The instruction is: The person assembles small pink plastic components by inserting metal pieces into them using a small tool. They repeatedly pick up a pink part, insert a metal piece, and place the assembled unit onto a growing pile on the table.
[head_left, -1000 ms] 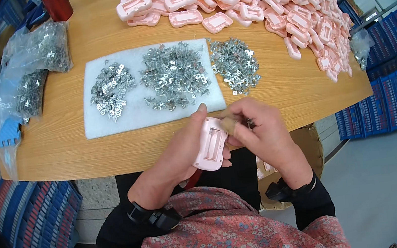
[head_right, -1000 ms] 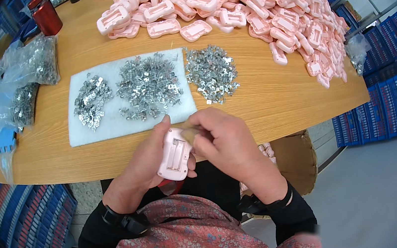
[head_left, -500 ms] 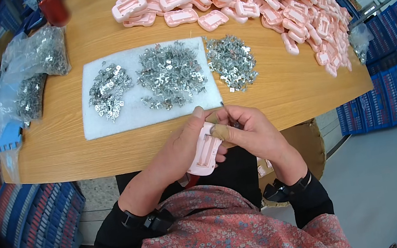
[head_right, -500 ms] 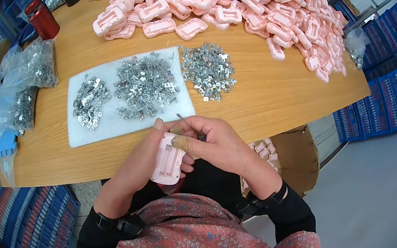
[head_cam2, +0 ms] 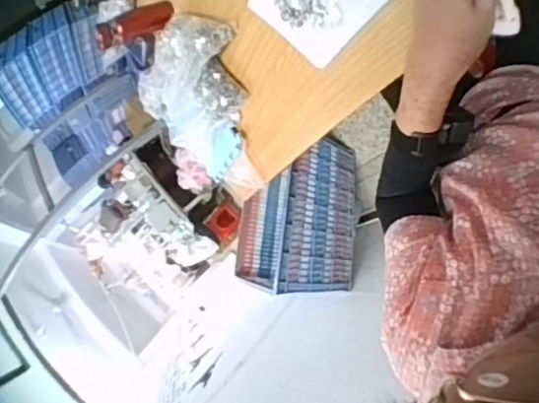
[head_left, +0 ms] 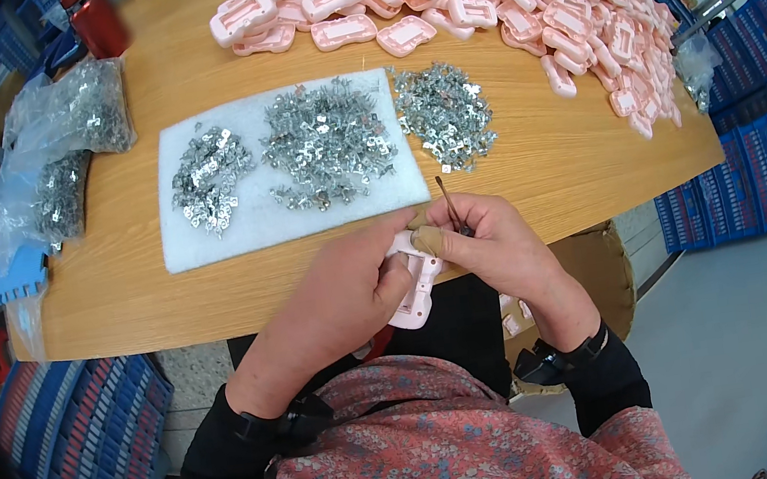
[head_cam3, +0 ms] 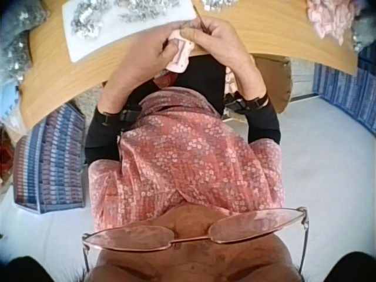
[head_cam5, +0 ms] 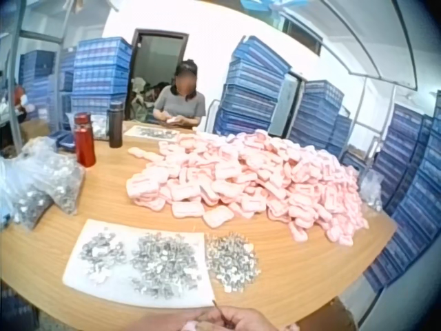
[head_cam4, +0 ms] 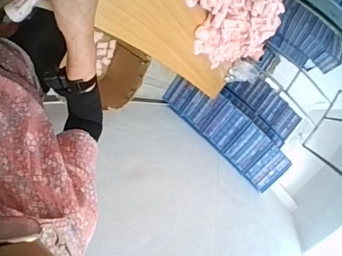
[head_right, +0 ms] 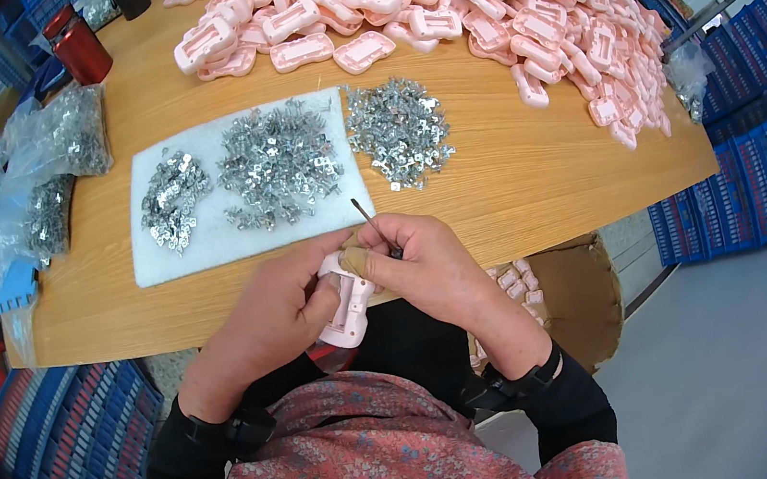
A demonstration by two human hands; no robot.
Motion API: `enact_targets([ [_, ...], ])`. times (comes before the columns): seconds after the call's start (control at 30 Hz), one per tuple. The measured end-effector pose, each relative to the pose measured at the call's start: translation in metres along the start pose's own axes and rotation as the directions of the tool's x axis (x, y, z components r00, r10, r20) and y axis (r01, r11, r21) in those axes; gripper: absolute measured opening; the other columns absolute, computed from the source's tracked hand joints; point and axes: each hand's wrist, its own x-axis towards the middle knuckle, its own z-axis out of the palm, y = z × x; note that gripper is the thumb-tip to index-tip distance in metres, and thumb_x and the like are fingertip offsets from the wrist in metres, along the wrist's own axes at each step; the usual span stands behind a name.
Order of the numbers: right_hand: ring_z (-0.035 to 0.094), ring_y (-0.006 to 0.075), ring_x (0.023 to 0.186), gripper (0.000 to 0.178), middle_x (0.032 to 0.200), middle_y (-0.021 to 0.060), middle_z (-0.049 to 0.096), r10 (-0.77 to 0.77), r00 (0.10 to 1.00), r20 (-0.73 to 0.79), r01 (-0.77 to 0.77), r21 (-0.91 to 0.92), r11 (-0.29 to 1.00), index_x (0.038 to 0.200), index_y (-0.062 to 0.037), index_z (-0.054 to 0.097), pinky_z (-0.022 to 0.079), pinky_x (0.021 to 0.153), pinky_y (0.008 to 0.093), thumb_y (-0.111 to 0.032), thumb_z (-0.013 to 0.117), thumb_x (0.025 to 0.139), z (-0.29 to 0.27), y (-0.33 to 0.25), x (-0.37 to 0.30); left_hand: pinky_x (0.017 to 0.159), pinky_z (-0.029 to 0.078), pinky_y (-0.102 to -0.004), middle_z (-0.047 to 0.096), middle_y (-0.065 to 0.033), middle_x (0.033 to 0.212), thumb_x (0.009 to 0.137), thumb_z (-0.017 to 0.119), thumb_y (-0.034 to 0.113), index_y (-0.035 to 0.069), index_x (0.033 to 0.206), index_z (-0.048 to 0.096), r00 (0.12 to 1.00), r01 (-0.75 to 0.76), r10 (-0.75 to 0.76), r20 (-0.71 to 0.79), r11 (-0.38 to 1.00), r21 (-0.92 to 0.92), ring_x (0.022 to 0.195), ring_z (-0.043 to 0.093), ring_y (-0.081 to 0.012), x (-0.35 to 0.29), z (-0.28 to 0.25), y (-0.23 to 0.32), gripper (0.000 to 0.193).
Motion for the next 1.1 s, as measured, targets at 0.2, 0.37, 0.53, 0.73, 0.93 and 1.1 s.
enact_targets([
  [0.2,0.053,0.004,0.072,0.02,0.084,-0.002,0.062,-0.128,0.987,-0.102,0.142,0.145,0.979,0.109,0.0025,0.065,0.045,0.064,0.0223,-0.013,0.063,0.096,0.01,-0.006,-0.005,0.071,0.05,-0.0342,0.061,-0.0084,0.096,0.097,0.042,0.01,0.003,0.133,0.049,0.987,0.103,-0.158,0.014,0.576,-0.811,0.08,0.06,-0.0202,0.0,0.001,-0.031,0.037],
  [0.37,0.059,0.0162,0.072,0.027,0.088,0.0087,0.063,-0.461,0.874,-0.152,0.422,-0.231,0.877,0.117,-0.0001,0.063,0.048,0.067,0.0282,-0.004,0.063,0.09,0.023,0.0,-0.001,0.065,0.042,-0.0318,0.052,-0.0047,0.09,0.104,0.037,0.025,0.005,0.137,0.043,0.992,0.123,-0.053,0.118,0.116,-0.986,0.074,0.053,-0.0156,-0.004,-0.007,-0.035,0.039],
  [0.53,0.06,0.0215,0.074,0.028,0.086,0.0106,0.061,-0.557,0.824,-0.104,0.499,-0.332,0.8,0.115,-0.002,0.065,0.048,0.067,0.0305,-0.001,0.064,0.087,0.032,0.002,0.004,0.062,0.038,-0.0293,0.05,-0.0034,0.088,0.105,0.037,0.034,0.007,0.136,0.044,0.991,0.122,-0.064,0.118,0.05,-0.991,0.07,0.048,-0.0138,-0.004,-0.006,-0.034,0.041],
  [0.73,0.065,0.0298,0.079,0.025,0.088,0.0131,0.061,-0.568,0.818,-0.093,0.51,-0.339,0.79,0.11,-0.0018,0.066,0.052,0.069,0.036,-0.003,0.063,0.085,0.038,-0.004,0.003,0.06,0.034,-0.0267,0.05,-0.0004,0.088,0.105,0.039,0.037,0.008,0.135,0.046,0.988,0.154,0.005,0.153,-0.004,-0.988,0.069,0.046,-0.012,-0.003,-0.005,-0.041,0.042],
  [0.93,0.064,0.0287,0.078,0.028,0.088,0.0114,0.061,-0.643,0.765,-0.045,0.582,-0.381,0.718,0.108,-0.0021,0.067,0.053,0.066,0.0372,-0.004,0.066,0.079,0.043,0.002,0.0,0.062,0.037,-0.0261,0.051,0.0014,0.092,0.105,0.043,0.035,0.007,0.137,0.045,0.973,0.089,-0.227,0.031,0.253,-0.963,0.071,0.046,-0.0101,-0.002,0.004,-0.029,0.043],
  [1.1,0.063,0.0283,0.076,0.04,0.088,0.0103,0.059,-0.695,0.718,0.045,0.633,-0.459,0.624,0.11,-0.0033,0.065,0.053,0.065,0.0387,-0.012,0.075,0.072,0.039,-0.001,-0.002,0.065,0.041,-0.0247,0.051,0.0011,0.095,0.106,0.04,0.034,0.005,0.14,0.041,0.919,-0.012,-0.33,-0.218,0.528,-0.849,0.075,0.046,-0.0077,0.0,0.017,-0.012,0.044],
])
